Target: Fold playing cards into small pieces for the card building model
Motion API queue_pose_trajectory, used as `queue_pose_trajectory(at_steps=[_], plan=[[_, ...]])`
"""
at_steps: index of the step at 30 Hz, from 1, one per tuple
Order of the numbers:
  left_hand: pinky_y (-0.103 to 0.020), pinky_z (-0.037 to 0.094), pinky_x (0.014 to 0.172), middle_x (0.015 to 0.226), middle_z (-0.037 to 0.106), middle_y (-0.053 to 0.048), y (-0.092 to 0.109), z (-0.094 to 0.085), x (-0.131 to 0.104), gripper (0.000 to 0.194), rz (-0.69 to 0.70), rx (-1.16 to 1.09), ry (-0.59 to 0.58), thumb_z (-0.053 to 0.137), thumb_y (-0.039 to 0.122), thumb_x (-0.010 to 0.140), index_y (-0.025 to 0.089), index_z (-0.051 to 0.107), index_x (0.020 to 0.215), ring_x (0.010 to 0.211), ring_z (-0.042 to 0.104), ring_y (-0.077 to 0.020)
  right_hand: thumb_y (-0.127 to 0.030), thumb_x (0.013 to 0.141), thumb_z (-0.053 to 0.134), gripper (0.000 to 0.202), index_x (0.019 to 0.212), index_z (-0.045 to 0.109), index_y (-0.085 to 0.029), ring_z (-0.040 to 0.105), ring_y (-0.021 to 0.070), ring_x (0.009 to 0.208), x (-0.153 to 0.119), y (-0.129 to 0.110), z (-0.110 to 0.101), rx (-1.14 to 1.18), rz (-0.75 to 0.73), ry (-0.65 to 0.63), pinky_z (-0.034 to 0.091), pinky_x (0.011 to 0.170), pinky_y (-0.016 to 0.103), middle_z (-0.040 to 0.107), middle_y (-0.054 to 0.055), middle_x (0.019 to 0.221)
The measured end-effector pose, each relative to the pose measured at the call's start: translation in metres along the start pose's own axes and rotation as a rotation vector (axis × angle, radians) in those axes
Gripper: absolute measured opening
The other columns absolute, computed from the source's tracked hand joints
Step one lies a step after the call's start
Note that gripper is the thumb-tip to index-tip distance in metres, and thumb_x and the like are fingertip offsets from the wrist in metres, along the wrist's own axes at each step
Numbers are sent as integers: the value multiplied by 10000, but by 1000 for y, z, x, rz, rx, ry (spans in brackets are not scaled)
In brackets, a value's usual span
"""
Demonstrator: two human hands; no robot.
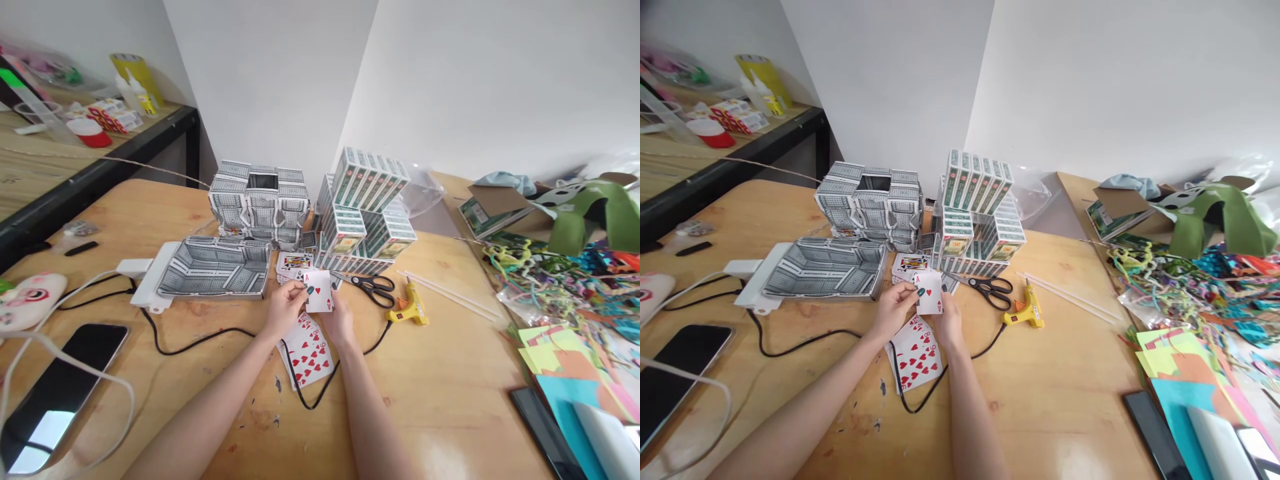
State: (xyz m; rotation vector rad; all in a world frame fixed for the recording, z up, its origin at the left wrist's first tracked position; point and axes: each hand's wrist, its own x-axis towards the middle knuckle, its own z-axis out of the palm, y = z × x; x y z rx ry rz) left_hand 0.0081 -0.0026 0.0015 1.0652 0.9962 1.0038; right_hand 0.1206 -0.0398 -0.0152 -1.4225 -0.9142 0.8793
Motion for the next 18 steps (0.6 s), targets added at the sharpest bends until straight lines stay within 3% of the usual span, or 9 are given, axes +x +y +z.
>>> queue_pose_trajectory(at_steps=[9,18], plan=[[-217,435,480,525,558,34,-3,-2,1,189,-5,-14,-20,630,303,677,153,517,703,478,545,-107,-511,828,417,387,809,570,-155,585,162,649,4,2,-2,186,139,-117,472,566,265,640,66,760],[-194,383,468,521,543,40,1,-1,0,138,18,50,21,607,264,682,153,525,688,467,495,-87,-487,820,448,371,652,525,-165,437,118,556,2,-9,-3,23,36,-74,379,524,237,508,-6,603]])
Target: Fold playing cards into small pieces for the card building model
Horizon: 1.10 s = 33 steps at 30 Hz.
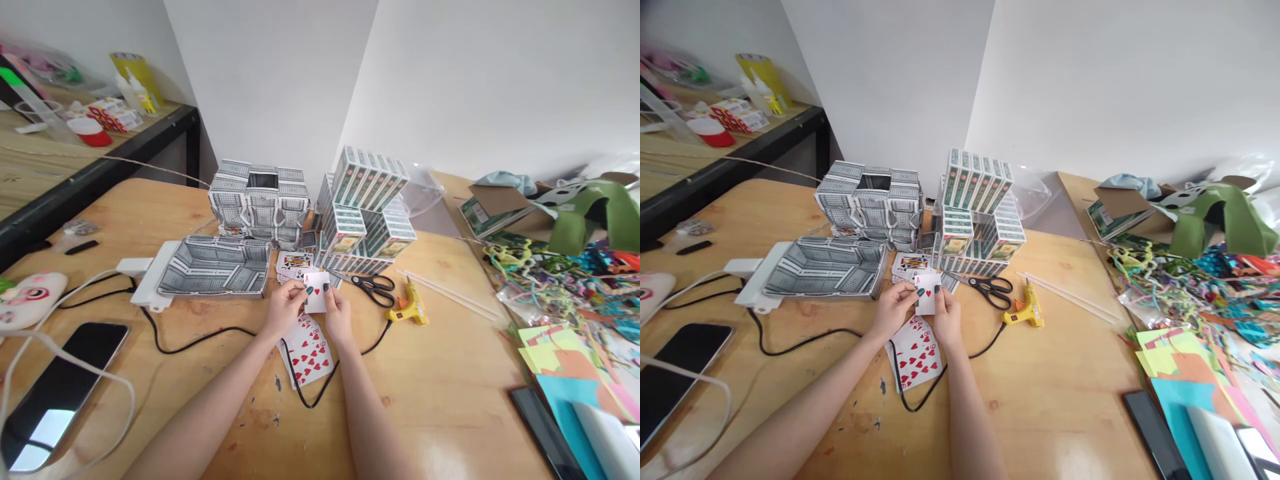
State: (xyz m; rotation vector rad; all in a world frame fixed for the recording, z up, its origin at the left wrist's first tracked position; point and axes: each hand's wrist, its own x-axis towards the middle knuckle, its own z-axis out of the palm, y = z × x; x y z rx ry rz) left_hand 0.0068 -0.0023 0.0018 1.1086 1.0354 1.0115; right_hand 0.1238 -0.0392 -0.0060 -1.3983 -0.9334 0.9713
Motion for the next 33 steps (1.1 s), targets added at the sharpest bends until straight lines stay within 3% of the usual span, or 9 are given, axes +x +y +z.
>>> queue_pose_trajectory(at_steps=[5,11,15,21,27,33], plan=[[-198,377,498,561,558,32,0,-1,2,175,25,9,71,597,259,678,139,599,805,511,484,-89,-394,802,501,312,614,584,-159,438,130,619,0,-7,0,-64,-86,57,394,589,252,513,4,635],[-194,355,472,562,537,33,-1,-1,0,311,43,-1,57,576,278,696,135,631,967,497,447,-85,-359,743,543,312,950,660,-157,494,146,636,1,-6,-1,72,24,18,414,565,258,628,34,771],[-194,346,467,584,541,30,-1,-1,-1,330,47,52,77,556,284,713,135,640,995,500,438,-85,-353,718,567,320,950,665,-154,507,137,616,2,-5,-2,147,72,-5,409,555,249,640,26,769],[-189,323,436,598,521,25,-9,-2,0,324,97,91,40,512,275,757,144,591,1044,470,413,-80,-334,718,567,321,965,653,-149,461,114,551,2,-1,0,159,90,0,384,509,228,575,6,668],[-189,327,442,598,484,28,-10,-2,0,331,116,125,32,493,294,781,154,561,1073,476,399,-81,-338,724,573,340,1007,641,-163,344,82,478,2,-1,1,166,61,11,331,441,194,405,-52,550],[-191,313,430,572,430,43,-2,0,-3,440,132,148,36,472,258,795,170,511,1224,456,339,-75,-324,735,556,462,1174,562,-181,345,88,493,2,0,-1,138,40,8,343,450,203,449,-41,595]])
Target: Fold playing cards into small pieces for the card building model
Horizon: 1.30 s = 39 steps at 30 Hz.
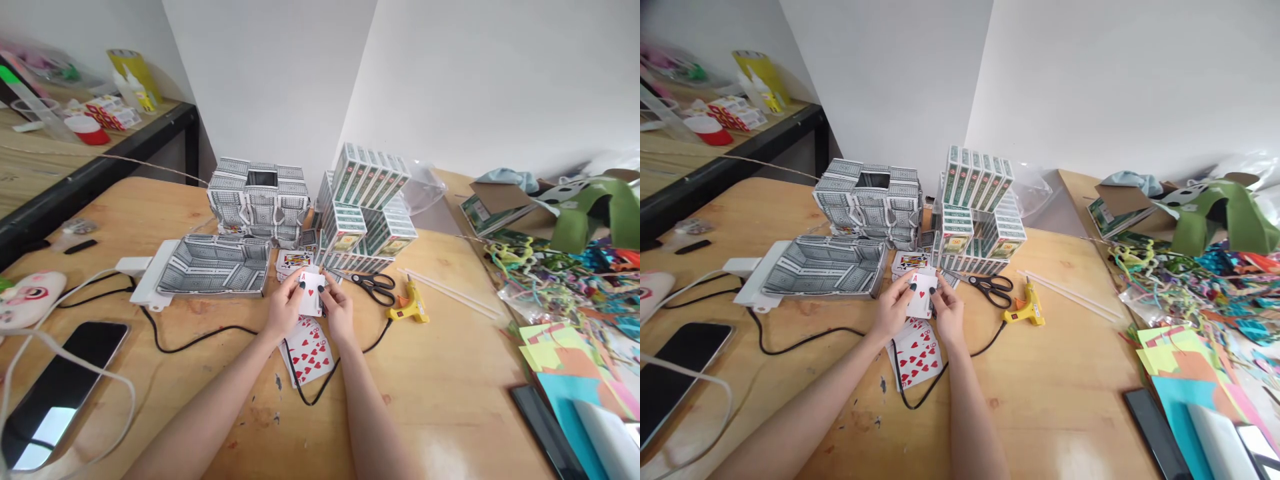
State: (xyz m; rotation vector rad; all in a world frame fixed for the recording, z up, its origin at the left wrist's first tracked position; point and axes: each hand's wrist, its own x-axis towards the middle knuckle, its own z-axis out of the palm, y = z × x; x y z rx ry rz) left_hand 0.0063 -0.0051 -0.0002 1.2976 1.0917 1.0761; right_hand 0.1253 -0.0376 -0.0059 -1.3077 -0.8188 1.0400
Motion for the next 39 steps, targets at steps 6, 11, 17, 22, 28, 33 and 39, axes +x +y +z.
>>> queue_pose_trajectory(at_steps=[6,11,17,22,28,33,39], plan=[[-185,320,423,609,478,30,0,0,0,398,10,-4,14,478,248,794,172,548,1178,465,360,-72,-324,733,561,430,1140,583,-186,325,84,495,-1,-3,1,28,19,-14,312,450,205,417,-48,598],[-184,321,420,609,485,27,-3,0,-1,379,13,-6,12,483,260,800,168,552,1161,465,366,-73,-333,718,596,431,1123,594,-185,307,79,495,-1,-5,1,73,40,-16,280,454,206,372,-57,586],[-177,337,438,631,501,23,-3,0,-1,369,21,-15,11,482,258,807,175,549,1160,489,388,-73,-341,708,614,447,1126,588,-184,318,75,495,0,-3,2,149,72,-24,283,457,205,387,-57,593],[-179,368,459,736,581,-8,-4,0,-2,377,24,-40,17,483,272,806,167,545,1163,527,444,-78,-335,702,631,420,1096,597,-194,310,70,485,0,-2,2,226,116,-51,279,460,208,401,-59,594],[-183,393,477,814,622,-24,-4,1,-2,363,22,-39,21,490,269,801,179,556,1147,583,507,-96,-317,682,646,352,1012,623,-197,296,65,458,0,-2,2,253,127,-38,248,428,200,364,-72,552],[-183,391,482,812,623,-24,-4,1,-3,366,21,-46,19,491,277,805,181,554,1153,584,504,-97,-306,663,648,348,994,621,-202,408,74,493,0,-7,4,320,213,-60,321,463,199,526,-39,638],[-178,330,437,640,531,21,-4,1,-3,418,-30,-92,-1,500,275,793,174,525,1198,487,402,-74,-315,672,639,276,918,639,-189,438,83,515,-1,-8,5,294,192,-85,341,484,205,557,-21,672]])
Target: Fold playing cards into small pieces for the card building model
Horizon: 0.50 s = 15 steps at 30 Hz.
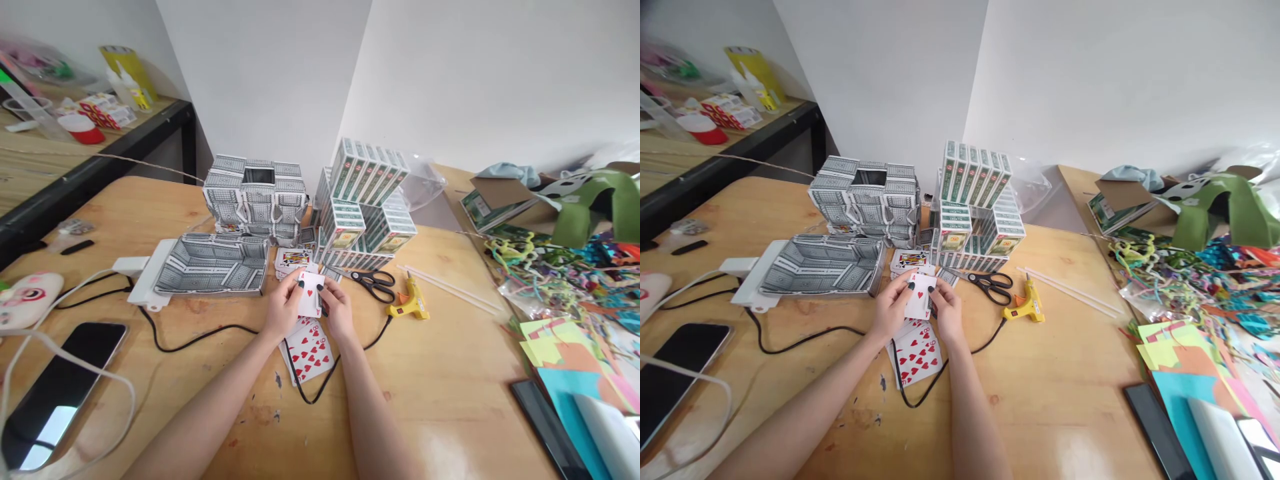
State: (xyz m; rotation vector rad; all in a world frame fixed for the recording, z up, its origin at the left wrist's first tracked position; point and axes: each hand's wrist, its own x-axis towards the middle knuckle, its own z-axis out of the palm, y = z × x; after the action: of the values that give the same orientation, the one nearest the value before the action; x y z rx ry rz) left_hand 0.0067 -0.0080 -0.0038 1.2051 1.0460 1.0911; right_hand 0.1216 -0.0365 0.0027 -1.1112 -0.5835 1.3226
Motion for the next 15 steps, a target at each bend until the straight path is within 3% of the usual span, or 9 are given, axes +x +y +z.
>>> queue_pose_trajectory(at_steps=[9,15], plan=[[-182,354,458,657,541,20,-4,-1,7,254,-44,4,7,490,272,766,164,583,976,515,444,-85,-304,741,564,240,933,640,-183,355,93,525,-3,-1,-1,-219,-169,33,297,505,221,449,-40,595],[-181,339,436,625,521,32,-3,-1,5,231,-52,-39,-16,495,269,751,175,563,951,488,430,-84,-301,736,564,228,918,638,-185,466,121,644,-3,0,0,-170,-162,36,374,598,242,579,4,771]])
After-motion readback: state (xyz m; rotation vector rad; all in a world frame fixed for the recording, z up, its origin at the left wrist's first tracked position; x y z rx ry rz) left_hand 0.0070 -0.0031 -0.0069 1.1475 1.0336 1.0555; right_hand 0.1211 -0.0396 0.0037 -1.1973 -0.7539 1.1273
